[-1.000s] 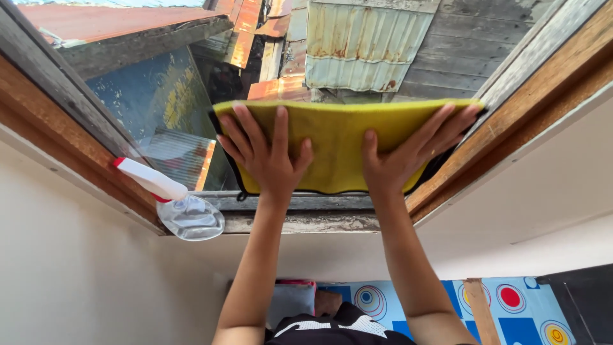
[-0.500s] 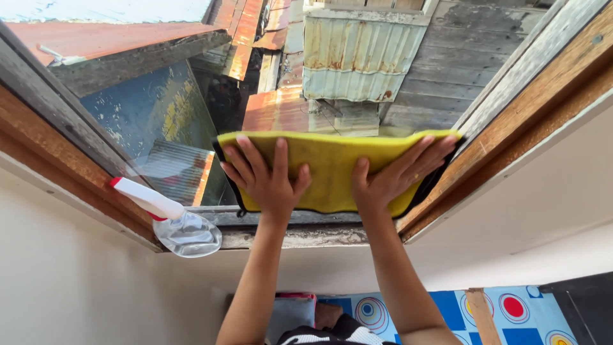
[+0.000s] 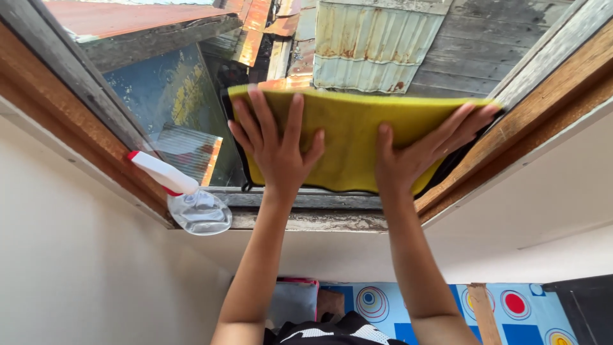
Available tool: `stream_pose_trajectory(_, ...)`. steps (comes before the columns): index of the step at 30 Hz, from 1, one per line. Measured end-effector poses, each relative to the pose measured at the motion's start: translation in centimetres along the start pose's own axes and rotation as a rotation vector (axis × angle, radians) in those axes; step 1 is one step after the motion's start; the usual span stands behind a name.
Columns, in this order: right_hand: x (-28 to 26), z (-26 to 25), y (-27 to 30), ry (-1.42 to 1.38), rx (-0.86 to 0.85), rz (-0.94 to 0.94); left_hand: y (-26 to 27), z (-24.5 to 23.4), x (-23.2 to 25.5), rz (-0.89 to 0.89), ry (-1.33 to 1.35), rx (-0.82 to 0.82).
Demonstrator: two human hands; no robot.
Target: The person wipes a window pane using a yellow microfiber cloth. They move the cloth back and forth across the glass surface in a repetitive motion to clean it.
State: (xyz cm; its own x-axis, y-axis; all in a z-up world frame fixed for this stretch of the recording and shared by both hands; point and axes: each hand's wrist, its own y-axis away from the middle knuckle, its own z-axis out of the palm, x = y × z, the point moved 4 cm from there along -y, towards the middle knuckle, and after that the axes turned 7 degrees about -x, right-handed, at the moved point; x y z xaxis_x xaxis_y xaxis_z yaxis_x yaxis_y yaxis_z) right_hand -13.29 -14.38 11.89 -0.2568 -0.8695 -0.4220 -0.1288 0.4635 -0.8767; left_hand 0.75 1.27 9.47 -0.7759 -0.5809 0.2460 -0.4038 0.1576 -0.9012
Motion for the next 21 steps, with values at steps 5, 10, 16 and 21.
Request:
stream_pose_trajectory(5,-1.7,-0.9,-2.6,-0.162,0.081,-0.057,-2.5,-1.2,0.6,-0.026,-0.030,-0.012)
stream_pose_trajectory(10,-0.5,-0.5,-1.3,-0.129,0.067,-0.120,-0.9,-0.2,0.1,-0.040,-0.076,-0.031)
stream_pose_trajectory(16,-0.3,-0.4,-1.1,-0.028,0.060,-0.086,-1.2,-0.5,0.1,-0.026,-0.076,-0.007)
stream_pose_trajectory(21,-2.3,-1.6,-5.7,-0.035,0.097,-0.143,-6.2,-2.1,1.9,-0.007,-0.097,0.063)
